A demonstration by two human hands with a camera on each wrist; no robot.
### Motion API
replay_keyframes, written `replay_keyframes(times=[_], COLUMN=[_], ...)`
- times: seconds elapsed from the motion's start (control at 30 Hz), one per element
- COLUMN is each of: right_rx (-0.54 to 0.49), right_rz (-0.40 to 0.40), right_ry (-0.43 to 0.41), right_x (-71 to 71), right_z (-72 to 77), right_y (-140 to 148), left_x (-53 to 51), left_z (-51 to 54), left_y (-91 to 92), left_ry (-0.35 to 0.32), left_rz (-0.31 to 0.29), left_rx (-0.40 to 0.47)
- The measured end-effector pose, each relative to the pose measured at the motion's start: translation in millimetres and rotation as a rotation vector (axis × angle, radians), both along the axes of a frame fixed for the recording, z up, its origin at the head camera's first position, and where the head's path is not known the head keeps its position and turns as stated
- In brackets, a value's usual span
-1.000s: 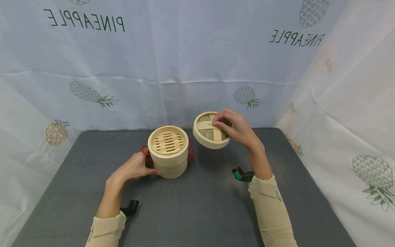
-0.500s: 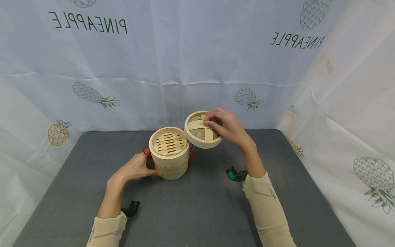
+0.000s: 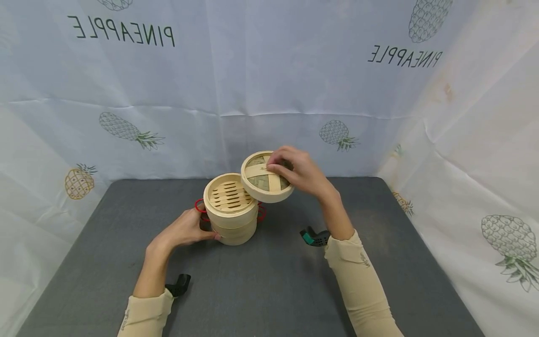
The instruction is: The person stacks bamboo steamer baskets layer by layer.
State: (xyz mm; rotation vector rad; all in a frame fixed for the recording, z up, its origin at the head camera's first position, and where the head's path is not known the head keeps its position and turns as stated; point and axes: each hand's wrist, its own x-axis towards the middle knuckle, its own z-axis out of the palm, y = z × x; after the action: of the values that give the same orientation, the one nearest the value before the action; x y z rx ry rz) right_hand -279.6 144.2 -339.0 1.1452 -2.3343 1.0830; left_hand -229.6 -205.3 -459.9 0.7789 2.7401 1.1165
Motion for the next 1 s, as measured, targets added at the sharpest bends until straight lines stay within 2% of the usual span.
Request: replay_keyframes(times=[0.4, 1.0], right_rx=[0.005, 0.035], right_rz=[0.059, 0.087], right_ry=[0.021, 0.034], right_x=[-2.3, -2.1], right_z=[-0.2, -5.7], right_y=[-22, -48], left_x=[0.3, -1.1], left_z=[-0.5, -0.1], left_y=[0.2, 0.4], left_ry=[0.02, 0.027], left_rz=[-0.003, 0.008], left_rx=[-0.007, -0.031])
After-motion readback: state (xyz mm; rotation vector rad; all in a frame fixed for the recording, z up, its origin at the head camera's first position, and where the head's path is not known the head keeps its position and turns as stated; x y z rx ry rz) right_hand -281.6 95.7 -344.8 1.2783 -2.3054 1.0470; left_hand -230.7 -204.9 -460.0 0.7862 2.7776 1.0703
